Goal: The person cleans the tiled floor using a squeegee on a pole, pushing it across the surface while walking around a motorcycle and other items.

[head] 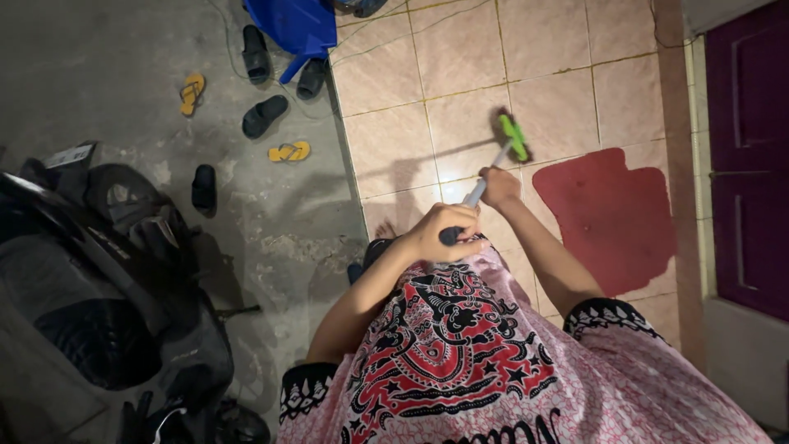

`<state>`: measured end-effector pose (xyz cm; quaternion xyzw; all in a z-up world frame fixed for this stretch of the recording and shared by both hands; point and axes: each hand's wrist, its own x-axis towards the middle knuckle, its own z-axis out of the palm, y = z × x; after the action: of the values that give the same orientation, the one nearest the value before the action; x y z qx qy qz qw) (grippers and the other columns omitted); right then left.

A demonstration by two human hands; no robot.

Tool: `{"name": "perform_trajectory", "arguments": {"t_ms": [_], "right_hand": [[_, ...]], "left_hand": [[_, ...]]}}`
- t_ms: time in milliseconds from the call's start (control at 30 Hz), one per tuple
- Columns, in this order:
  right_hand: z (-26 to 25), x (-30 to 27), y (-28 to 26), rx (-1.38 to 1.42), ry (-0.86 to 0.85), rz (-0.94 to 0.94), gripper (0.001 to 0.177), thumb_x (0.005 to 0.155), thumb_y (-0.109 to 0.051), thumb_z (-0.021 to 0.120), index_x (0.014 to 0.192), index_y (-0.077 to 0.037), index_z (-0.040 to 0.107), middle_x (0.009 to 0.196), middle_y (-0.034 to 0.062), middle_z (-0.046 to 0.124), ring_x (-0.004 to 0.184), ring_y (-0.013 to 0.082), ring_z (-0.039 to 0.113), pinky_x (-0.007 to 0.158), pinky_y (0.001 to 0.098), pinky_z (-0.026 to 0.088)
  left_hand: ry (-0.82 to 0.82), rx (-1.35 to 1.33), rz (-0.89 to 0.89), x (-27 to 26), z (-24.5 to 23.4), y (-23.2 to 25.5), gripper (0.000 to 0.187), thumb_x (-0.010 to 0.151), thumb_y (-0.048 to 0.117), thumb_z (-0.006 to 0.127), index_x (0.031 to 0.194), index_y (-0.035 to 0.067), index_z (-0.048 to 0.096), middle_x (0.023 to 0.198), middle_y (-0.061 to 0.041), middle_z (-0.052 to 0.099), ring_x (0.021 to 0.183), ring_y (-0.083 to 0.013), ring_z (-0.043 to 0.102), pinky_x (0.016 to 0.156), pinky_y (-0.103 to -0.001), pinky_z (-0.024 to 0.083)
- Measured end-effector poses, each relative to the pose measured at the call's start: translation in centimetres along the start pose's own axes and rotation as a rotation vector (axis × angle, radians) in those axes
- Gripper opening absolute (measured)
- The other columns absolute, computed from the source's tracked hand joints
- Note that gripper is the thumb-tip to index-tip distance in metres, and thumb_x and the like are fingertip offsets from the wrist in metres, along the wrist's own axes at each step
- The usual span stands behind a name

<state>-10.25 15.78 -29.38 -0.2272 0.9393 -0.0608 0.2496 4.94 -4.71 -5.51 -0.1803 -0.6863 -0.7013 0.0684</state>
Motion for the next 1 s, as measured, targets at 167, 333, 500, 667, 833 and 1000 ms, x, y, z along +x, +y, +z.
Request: {"name": "perform_trajectory", "arguments": {"t_ms": [167,333,500,667,833,1000], "right_hand": [[3.8,2.2,0.8,0.048,-0.015,0.049,0.034,0.075,-0.023,0.075,0.109,-0.019,0.074,0.11,0.0133,0.072,0.104,0.034,0.069,0.084,0.0475,0.056],[4.3,2.4,-3.6,0.111,-0.054,-0.004,0.025,0.081,-0.026,0.072,0.104,-0.016,0.076,0.108,0.0135,0.073,0.104,0.0341,0.07,0.083,0.0472,0.057],[3.8,1.4,-10.7,0.23,-0.095,-0.127,0.026,0.093,-0.038,0.068,0.098,-0.014,0.077,0.093,0.0185,0.073,0.092,0.0378,0.071,0.08,0.0475,0.055],[2.8,-0.1,-15.4,0.364,-0.117,-0.256,0.038,0.095,-0.048,0.066,0.09,-0.013,0.078,0.086,0.0183,0.072,0.082,0.0385,0.069,0.074,0.0482,0.053],[3.3,0.6,-17.1,0.573,-0.119,-0.486,0.019,0.083,-0.029,0.072,0.094,-0.014,0.074,0.083,0.0134,0.072,0.072,0.0345,0.069,0.065,0.0442,0.053],[1.9,-0.3,-16.7,0.552,-0.224,-0.388,0.022,0.096,-0.034,0.071,0.088,-0.014,0.069,0.08,0.0114,0.069,0.07,0.0329,0.068,0.063,0.0428,0.051]], "left_hand": [[0.075,0.151,-0.148,-1.2,0.6,-5.8,0.035,0.084,0.006,0.068,0.056,0.005,0.047,0.056,-0.006,0.053,0.05,-0.0141,0.051,0.051,-0.031,0.04],[0.25,0.206,-0.177,-2.3,-0.9,-5.4,0.029,0.082,0.007,0.065,0.055,0.004,0.058,0.053,-0.009,0.056,0.043,-0.0186,0.05,0.043,-0.034,0.035],[0.328,0.269,-0.162,-2.1,-4.4,1.6,0.019,0.081,0.009,0.066,0.064,0.001,0.066,0.055,-0.011,0.059,0.045,-0.0196,0.056,0.045,-0.035,0.042],[0.121,0.327,-0.262,-1.5,-3.0,4.6,0.033,0.081,0.006,0.064,0.05,0.003,0.057,0.047,-0.011,0.057,0.038,-0.02,0.053,0.042,-0.037,0.036],[0.072,0.399,-0.248,0.5,-0.7,5.1,0.03,0.077,0.01,0.069,0.052,0.002,0.055,0.048,-0.012,0.055,0.039,-0.0209,0.051,0.044,-0.038,0.039],[-0.066,0.379,-0.2,3.6,1.8,4.6,0.029,0.083,0.017,0.068,0.057,0.008,0.059,0.051,-0.006,0.056,0.044,-0.0186,0.055,0.05,-0.034,0.047]]}}
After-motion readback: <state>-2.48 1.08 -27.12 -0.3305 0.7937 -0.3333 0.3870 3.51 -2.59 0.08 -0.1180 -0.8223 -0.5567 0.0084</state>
